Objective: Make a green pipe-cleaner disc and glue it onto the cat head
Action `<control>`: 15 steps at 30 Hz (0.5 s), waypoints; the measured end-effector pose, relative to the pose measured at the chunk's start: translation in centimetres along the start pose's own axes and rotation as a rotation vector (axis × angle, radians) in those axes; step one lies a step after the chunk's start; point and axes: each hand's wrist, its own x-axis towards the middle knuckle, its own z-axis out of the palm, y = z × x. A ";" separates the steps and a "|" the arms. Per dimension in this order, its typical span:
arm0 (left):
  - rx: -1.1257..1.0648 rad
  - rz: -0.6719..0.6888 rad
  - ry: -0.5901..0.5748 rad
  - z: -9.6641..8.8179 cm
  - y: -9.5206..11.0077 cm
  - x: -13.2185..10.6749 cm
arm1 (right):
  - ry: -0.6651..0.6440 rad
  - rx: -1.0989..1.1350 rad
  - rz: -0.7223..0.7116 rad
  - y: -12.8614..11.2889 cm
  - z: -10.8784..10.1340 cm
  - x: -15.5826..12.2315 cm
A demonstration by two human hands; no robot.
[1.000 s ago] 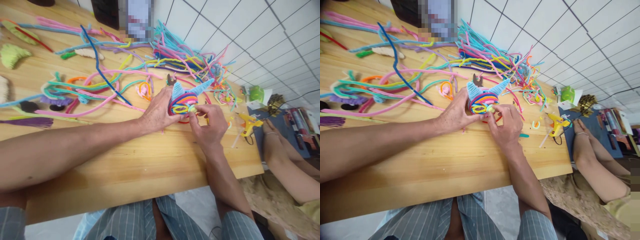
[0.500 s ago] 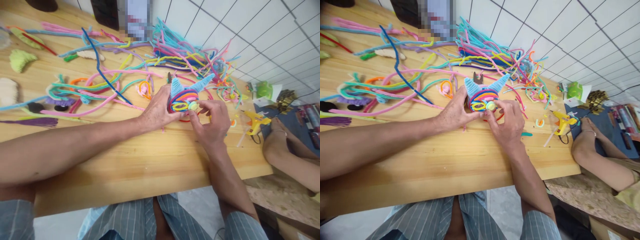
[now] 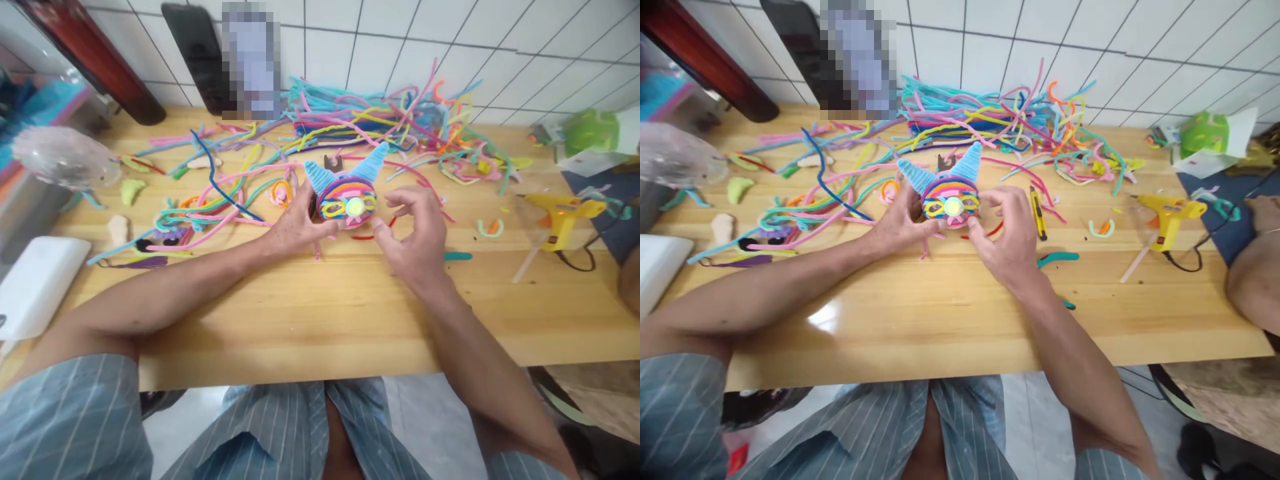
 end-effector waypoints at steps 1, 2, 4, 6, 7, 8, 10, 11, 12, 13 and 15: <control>-0.052 -0.005 -0.025 -0.1 0.3 0.0 | 0.007 -0.002 -0.022 -0.3 0.0 0.1; -0.098 -0.013 -0.044 -0.1 0.5 0.0 | 0.012 -0.003 -0.040 -0.6 0.0 0.1; -0.131 -0.032 -0.050 0.0 1.0 0.1 | 0.007 -0.009 -0.054 -1.1 0.0 0.2; -0.108 -0.045 -0.039 0.1 1.4 0.1 | -0.009 -0.015 -0.042 -1.2 0.0 0.3; -0.092 -0.046 -0.037 0.1 1.5 0.1 | -0.018 -0.013 -0.039 -1.2 0.1 0.3; -0.072 -0.046 -0.035 0.2 1.7 0.1 | -0.028 -0.006 -0.040 -1.3 0.2 0.3; -0.030 -0.042 -0.033 0.2 1.7 0.0 | -0.050 0.002 -0.052 -1.3 0.4 0.3; -0.012 -0.037 -0.030 0.2 1.7 -0.1 | -0.060 -0.001 -0.060 -1.3 0.5 0.4; 0.003 -0.027 -0.024 0.2 1.6 -0.1 | -0.068 -0.010 -0.068 -1.4 0.6 0.4; 0.015 -0.014 -0.014 0.1 1.4 -0.2 | -0.073 -0.024 -0.076 -1.4 0.7 0.4; 0.065 0.024 0.003 0.0 1.0 -0.2 | -0.070 -0.055 -0.097 -1.5 0.8 0.4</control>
